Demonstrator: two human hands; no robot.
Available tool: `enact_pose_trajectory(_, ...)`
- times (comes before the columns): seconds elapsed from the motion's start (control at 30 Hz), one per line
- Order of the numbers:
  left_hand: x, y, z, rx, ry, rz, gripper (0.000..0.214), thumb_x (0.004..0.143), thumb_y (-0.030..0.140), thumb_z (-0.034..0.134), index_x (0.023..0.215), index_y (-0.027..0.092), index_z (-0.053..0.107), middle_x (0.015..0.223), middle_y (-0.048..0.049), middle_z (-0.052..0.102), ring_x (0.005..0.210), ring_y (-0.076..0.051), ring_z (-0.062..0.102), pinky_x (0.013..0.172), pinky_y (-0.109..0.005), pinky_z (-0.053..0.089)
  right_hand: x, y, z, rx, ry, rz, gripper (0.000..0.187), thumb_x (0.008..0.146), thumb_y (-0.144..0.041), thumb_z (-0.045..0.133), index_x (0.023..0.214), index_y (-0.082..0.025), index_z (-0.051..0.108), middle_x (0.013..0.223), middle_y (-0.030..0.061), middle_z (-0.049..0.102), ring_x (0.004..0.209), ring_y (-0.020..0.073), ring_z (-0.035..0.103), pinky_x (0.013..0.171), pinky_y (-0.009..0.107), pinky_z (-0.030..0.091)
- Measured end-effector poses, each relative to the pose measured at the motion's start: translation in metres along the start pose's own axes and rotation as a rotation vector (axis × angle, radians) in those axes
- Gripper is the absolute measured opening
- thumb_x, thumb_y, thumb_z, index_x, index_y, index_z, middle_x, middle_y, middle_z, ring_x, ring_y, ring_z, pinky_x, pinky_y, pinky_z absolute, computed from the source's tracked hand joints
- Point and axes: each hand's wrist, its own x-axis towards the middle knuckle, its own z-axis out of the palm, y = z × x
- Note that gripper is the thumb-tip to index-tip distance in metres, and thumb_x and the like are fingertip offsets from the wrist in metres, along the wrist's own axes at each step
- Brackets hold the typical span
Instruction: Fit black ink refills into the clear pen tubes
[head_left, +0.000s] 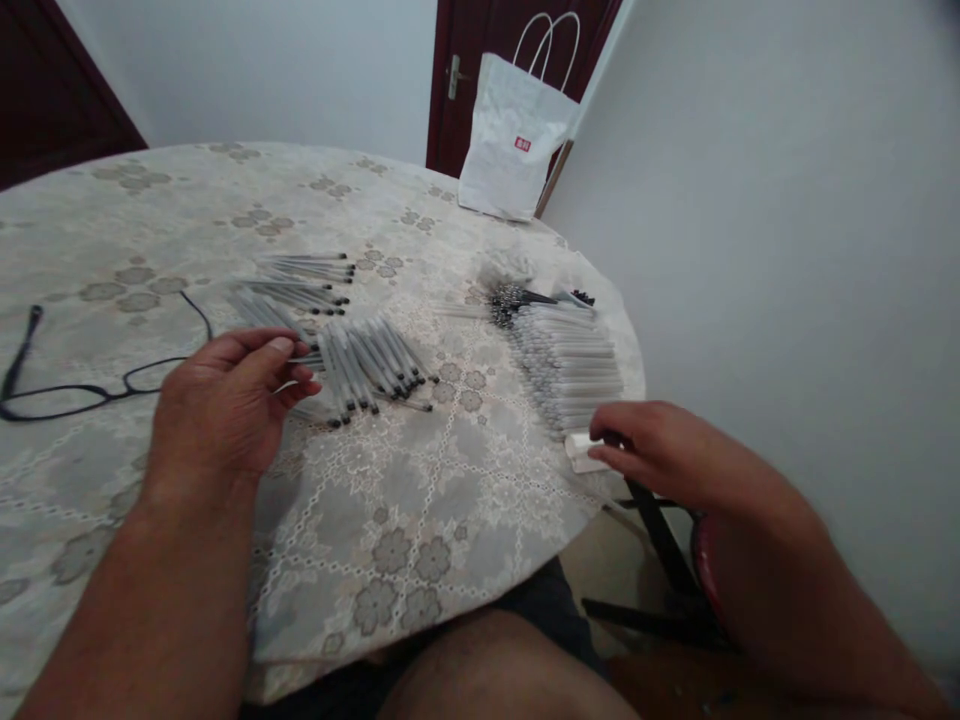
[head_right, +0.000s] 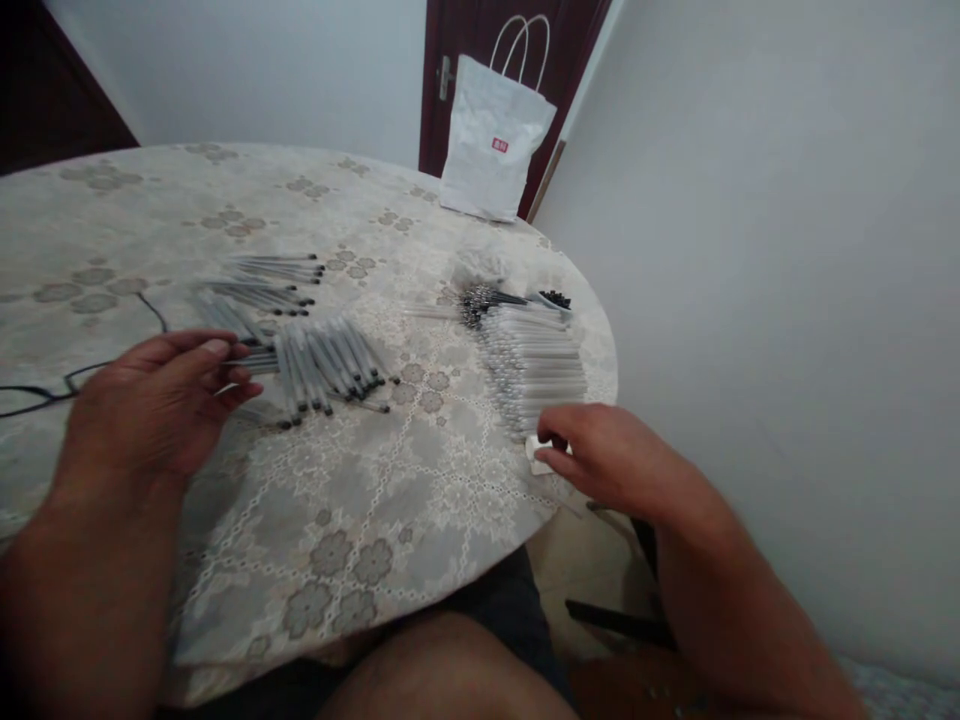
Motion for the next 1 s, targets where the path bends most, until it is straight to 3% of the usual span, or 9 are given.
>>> enact_pose_trajectory(0.17, 0.000, -0.004, 0.001, -0.003, -0.015, -0.026, 0.022, 0.069, 0.020, 0.076, 0.089, 0.014, 0.070, 0.081, -0.0023, 0.069, 0.062, -0.012, 0.061, 0.058, -0.027, 0.056, -0.027, -0.001, 0.079, -0.081, -0.076, 0.146, 0.016, 0.095, -0.037, 0.056, 0.094, -0.023, 0.065, 0.095, 0.0067, 0.069, 0.085, 0.0231, 0.066, 0.068, 0.030, 0.041)
enact_pose_trajectory(0.27, 0.000, -0.004, 0.001, 0.000, -0.029, -0.051, 0.023, 0.068, 0.022, 0.078, 0.089, 0.015, 0.071, 0.082, -0.0024, 0.070, 0.062, -0.012, 0.061, 0.056, -0.026, 0.056, -0.027, -0.006, 0.103, -0.067, -0.067, 0.161, 0.015, 0.097, -0.029, 0.049, 0.093, -0.022, 0.062, 0.096, 0.0074, 0.068, 0.084, 0.0231, 0.067, 0.068, 0.030, 0.041)
enact_pose_trajectory(0.37, 0.001, -0.004, 0.000, 0.009, -0.021, -0.074, 0.023, 0.067, 0.024, 0.078, 0.088, 0.015, 0.072, 0.083, -0.0035, 0.070, 0.061, -0.012, 0.061, 0.056, -0.026, 0.056, -0.020, -0.004, 0.113, -0.022, 0.006, 0.154, 0.016, 0.097, -0.024, 0.044, 0.092, -0.022, 0.058, 0.095, 0.0083, 0.067, 0.084, 0.0237, 0.067, 0.070, 0.032, 0.043)
enact_pose_trajectory(0.57, 0.002, -0.005, -0.007, -0.002, -0.026, -0.063, 0.029, 0.067, 0.031, 0.080, 0.091, 0.016, 0.072, 0.087, -0.0039, 0.070, 0.062, -0.012, 0.062, 0.056, -0.024, 0.056, -0.016, 0.007, 0.124, 0.064, 0.117, 0.175, 0.013, 0.096, -0.026, 0.046, 0.101, -0.021, 0.057, 0.099, 0.0111, 0.070, 0.088, 0.0264, 0.069, 0.074, 0.035, 0.044)
enact_pose_trajectory(0.7, 0.002, -0.006, -0.008, -0.003, -0.037, -0.076, 0.030, 0.067, 0.032, 0.080, 0.091, 0.016, 0.071, 0.086, -0.0034, 0.070, 0.062, -0.012, 0.062, 0.056, -0.024, 0.055, -0.017, 0.003, 0.126, 0.000, 0.092, 0.174, 0.014, 0.097, -0.026, 0.047, 0.090, -0.020, 0.057, 0.085, 0.0086, 0.070, 0.074, 0.0242, 0.068, 0.064, 0.031, 0.038)
enact_pose_trajectory(0.83, 0.002, -0.006, -0.008, -0.020, -0.050, -0.080, 0.029, 0.069, 0.033, 0.079, 0.091, 0.016, 0.071, 0.085, -0.0032, 0.070, 0.061, -0.012, 0.061, 0.056, -0.024, 0.054, -0.003, -0.024, 0.100, -0.053, 0.103, 0.087, 0.016, 0.098, -0.028, 0.049, 0.088, -0.020, 0.058, 0.079, 0.0059, 0.068, 0.071, 0.0223, 0.067, 0.061, 0.030, 0.034)
enact_pose_trajectory(1.0, 0.000, -0.003, -0.008, -0.037, -0.055, -0.089, 0.029, 0.068, 0.032, 0.079, 0.091, 0.016, 0.071, 0.085, -0.0030, 0.070, 0.061, -0.012, 0.061, 0.056, -0.025, 0.053, 0.040, -0.068, 0.057, -0.147, 0.192, -0.043, 0.016, 0.101, -0.026, 0.046, 0.094, -0.020, 0.059, 0.086, 0.0059, 0.068, 0.074, 0.0202, 0.065, 0.061, 0.030, 0.033)
